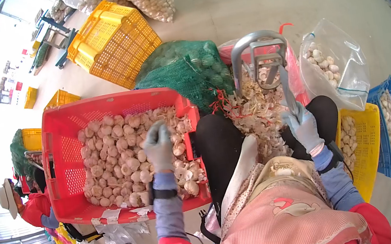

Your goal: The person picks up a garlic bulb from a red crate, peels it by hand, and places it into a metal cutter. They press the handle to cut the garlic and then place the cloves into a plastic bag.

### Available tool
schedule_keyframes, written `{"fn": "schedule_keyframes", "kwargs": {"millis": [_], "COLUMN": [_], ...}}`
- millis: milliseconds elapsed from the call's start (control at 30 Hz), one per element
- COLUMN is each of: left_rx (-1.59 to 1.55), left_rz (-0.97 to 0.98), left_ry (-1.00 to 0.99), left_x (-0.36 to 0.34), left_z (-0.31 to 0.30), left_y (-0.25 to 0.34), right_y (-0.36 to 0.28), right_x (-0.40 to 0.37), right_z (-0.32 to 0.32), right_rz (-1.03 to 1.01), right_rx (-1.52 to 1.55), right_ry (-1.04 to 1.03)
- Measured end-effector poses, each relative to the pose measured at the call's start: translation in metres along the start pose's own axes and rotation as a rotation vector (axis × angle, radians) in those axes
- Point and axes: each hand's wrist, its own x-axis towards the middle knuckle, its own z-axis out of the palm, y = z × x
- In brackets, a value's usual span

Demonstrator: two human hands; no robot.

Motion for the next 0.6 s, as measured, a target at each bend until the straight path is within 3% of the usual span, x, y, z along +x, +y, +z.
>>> {"fn": "schedule_keyframes", "kwargs": {"millis": [67, 167, 200, 300, 433, 467, 567, 600], "left_rx": [0.562, 1.100, 1.231, 1.244, 0.655, 0.123, -0.426, -0.449], "left_rz": [-0.018, -0.081, -0.150, -0.191, -0.173, -0.343, -0.347, -0.338], "left_ry": [-0.066, -0.289, -0.332, -0.357, -0.258, -0.298, -0.339, -0.388], "left_x": [0.043, 0.062, 0.062, 0.074, 0.069, 0.057, 0.011, -0.002], "left_z": [-0.041, -0.037, -0.026, -0.019, -0.026, -0.028, -0.004, 0.005], "left_y": [-0.045, -0.060, -0.055, -0.064, -0.056, -0.052, 0.022, 0.038], "right_y": [0.011, 0.016, 0.011, 0.008, 0.009, 0.013, 0.015, -0.002], "right_x": [0.000, -0.002, -0.002, -0.003, -0.003, -0.003, -0.001, -0.001], "right_z": [0.002, 0.005, 0.002, 0.004, 0.004, 0.004, 0.002, 0.001], "right_rz": [0.055, 0.042, 0.034, 0.094, 0.101, 0.083, 0.011, 0.011], "right_rx": [0.090, 0.144, 0.074, 0.150, 0.202, 0.150, -0.015, -0.058], "right_ry": [-0.023, -0.006, -0.011, -0.003, 0.009, 0.015, 0.015, 0.004]}}
